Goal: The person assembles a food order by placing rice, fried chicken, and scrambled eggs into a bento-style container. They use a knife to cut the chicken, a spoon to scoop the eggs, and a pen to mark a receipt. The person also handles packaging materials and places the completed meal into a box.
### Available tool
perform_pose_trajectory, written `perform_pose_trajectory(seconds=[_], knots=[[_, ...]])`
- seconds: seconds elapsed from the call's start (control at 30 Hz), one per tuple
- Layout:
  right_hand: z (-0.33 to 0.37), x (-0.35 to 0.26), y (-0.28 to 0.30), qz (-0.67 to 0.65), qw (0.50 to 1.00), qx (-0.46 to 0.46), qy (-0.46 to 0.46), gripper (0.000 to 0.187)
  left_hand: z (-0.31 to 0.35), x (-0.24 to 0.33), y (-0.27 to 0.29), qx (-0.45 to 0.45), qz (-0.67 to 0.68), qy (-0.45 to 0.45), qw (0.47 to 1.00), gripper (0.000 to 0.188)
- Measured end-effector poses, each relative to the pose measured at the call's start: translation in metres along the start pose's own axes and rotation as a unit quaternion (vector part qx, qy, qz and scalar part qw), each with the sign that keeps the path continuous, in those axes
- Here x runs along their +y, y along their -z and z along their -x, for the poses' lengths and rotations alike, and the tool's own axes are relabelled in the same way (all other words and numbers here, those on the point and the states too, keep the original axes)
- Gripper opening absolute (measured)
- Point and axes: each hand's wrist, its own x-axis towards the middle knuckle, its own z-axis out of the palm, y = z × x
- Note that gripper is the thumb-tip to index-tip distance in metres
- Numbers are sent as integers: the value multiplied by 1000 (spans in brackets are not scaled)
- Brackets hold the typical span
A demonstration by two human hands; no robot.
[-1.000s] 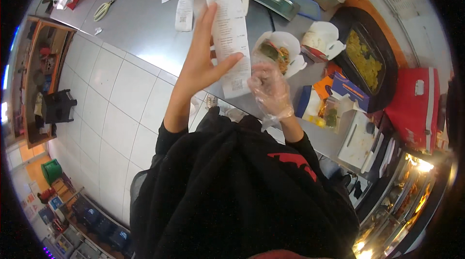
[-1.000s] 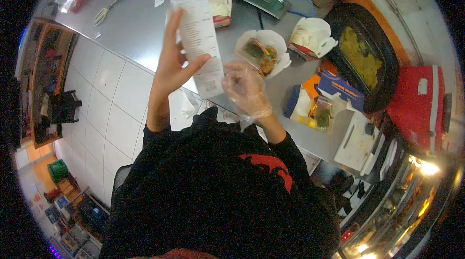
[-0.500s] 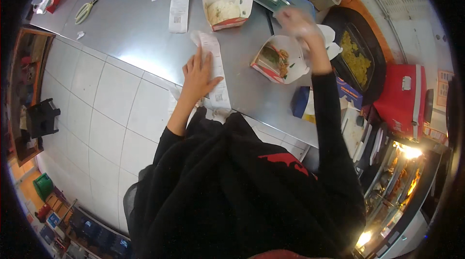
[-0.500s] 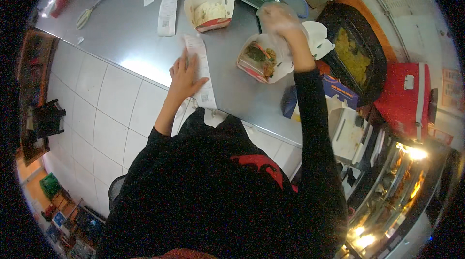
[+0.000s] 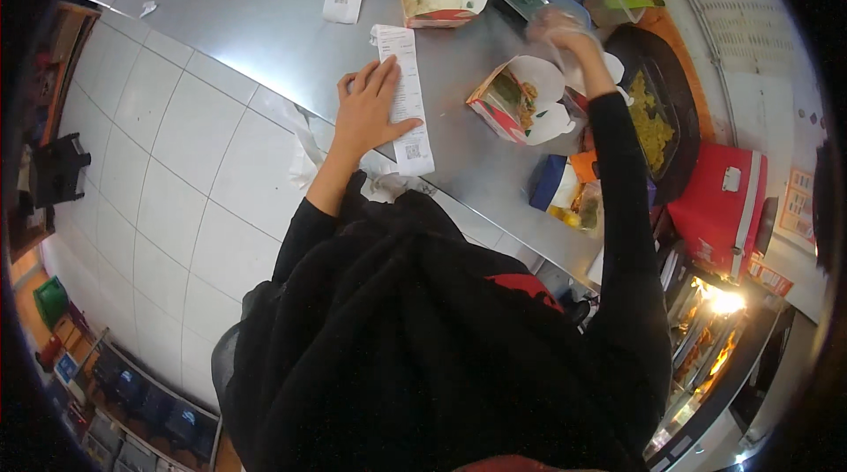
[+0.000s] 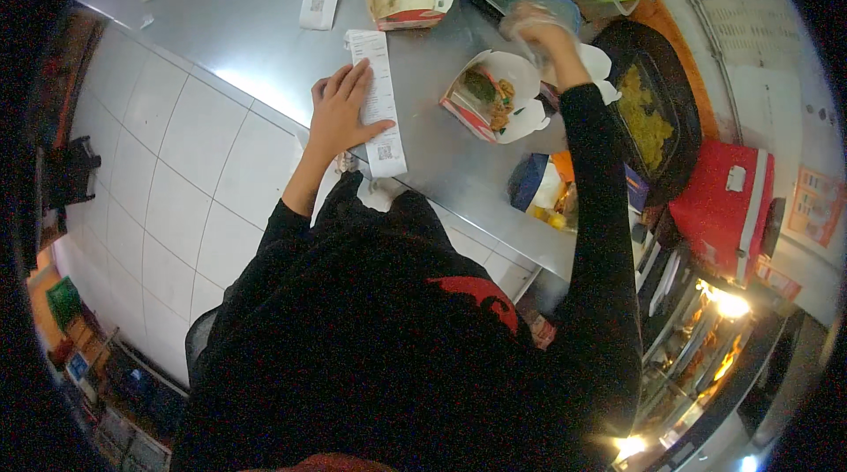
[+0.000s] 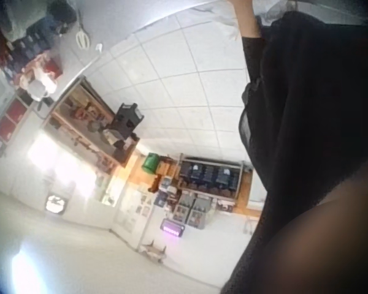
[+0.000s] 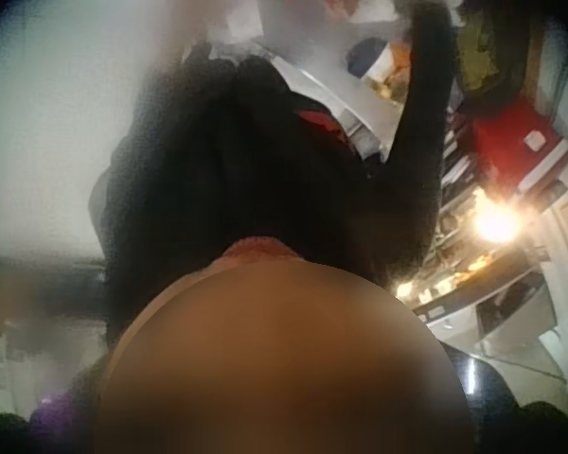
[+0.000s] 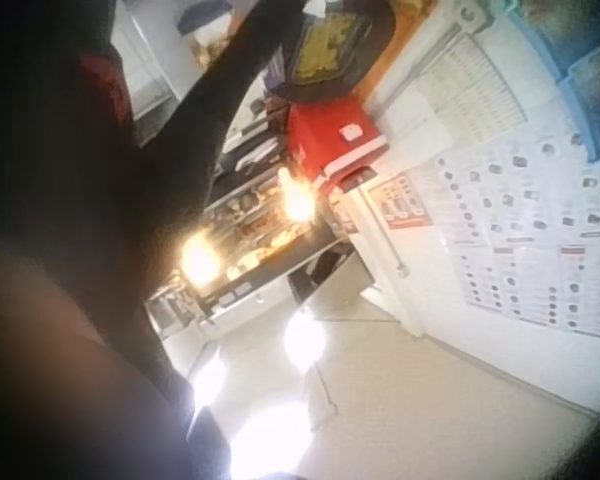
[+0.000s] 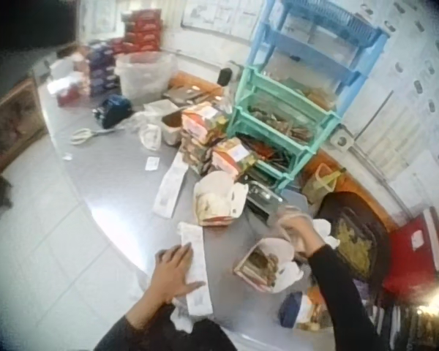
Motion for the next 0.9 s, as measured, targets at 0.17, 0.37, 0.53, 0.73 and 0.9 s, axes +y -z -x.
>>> perform_pose_trajectory(seconds=[0.17, 0.37, 0.53, 0.73, 0.9], knots=[[89, -29, 75, -207, 975, 81, -25, 29, 0, 1, 1, -9, 4, -12, 1000, 82], [151, -95, 55, -682, 730, -36, 18, 33, 1, 0, 3, -17, 5, -11, 1000, 89], [151, -135, 19, -706, 705, -59, 28, 28, 1, -3, -2, -18, 8, -17, 1000, 94], [130, -152, -17, -655, 753, 4, 68, 34, 2, -1, -2, 4, 12, -23, 1000, 90], [130, -170, -28, -752, 659, -1, 16, 32, 4, -4, -5, 10, 17, -26, 999, 89]])
